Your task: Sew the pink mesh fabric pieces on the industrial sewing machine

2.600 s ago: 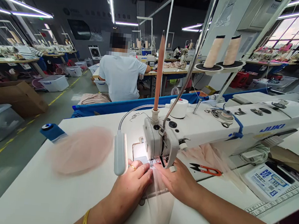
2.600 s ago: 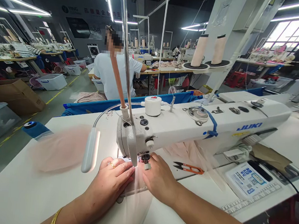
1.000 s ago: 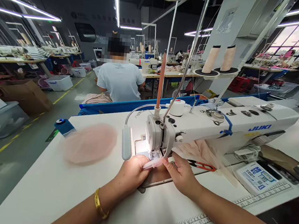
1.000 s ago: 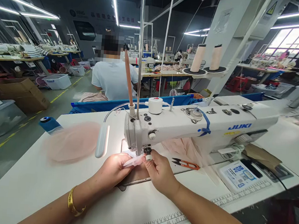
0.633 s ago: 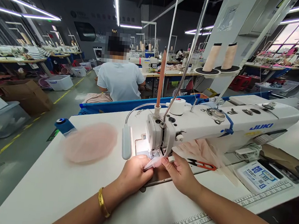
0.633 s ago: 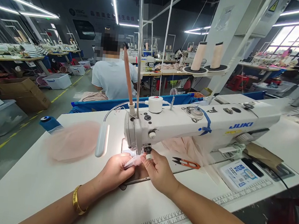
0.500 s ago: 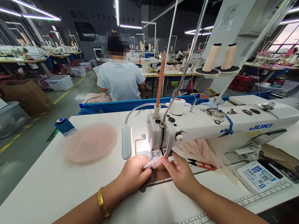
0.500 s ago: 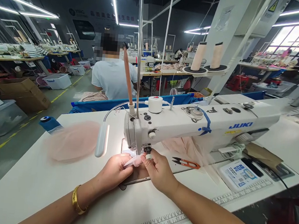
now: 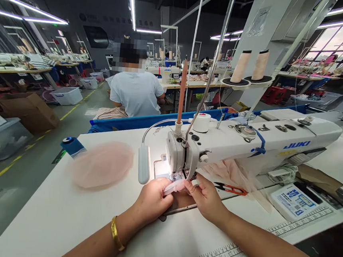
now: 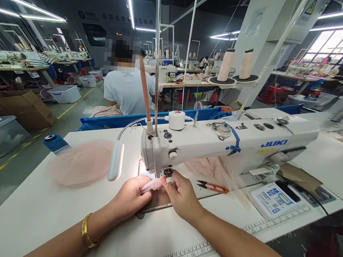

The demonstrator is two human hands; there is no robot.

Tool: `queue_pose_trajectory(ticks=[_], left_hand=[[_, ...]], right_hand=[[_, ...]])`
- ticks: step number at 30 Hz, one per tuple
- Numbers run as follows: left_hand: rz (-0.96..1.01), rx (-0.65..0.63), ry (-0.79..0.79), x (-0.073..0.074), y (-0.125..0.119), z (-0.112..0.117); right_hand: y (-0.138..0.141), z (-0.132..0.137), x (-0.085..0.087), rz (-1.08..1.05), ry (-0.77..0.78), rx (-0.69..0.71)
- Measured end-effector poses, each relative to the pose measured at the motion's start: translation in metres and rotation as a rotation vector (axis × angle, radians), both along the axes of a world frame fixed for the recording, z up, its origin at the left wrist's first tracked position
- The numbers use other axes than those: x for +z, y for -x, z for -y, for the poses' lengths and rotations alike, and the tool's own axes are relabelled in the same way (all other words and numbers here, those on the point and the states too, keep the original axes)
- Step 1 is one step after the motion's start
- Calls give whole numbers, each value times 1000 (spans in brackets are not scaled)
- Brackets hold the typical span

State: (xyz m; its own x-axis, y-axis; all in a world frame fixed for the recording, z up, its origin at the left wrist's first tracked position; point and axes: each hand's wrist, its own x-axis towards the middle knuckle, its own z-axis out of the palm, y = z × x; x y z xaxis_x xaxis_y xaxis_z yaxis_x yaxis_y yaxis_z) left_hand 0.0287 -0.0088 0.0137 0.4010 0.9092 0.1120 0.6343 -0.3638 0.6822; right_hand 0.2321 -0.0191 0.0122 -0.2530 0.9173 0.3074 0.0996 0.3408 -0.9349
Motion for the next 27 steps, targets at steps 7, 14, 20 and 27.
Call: queue_pose_trajectory(ticks=[7, 14, 20, 27], left_hand=[[-10, 3, -19, -2, -1, 0], [33, -19, -16, -1, 0, 2], [72, -35, -24, 2, -2, 4], [72, -43, -33, -1, -3, 4]], right_hand=[[-1, 1, -5, 1, 36, 0], [-1, -1, -7, 47, -9, -47], [-1, -1, -6, 53, 12, -39], [0, -1, -2, -18, 37, 18]])
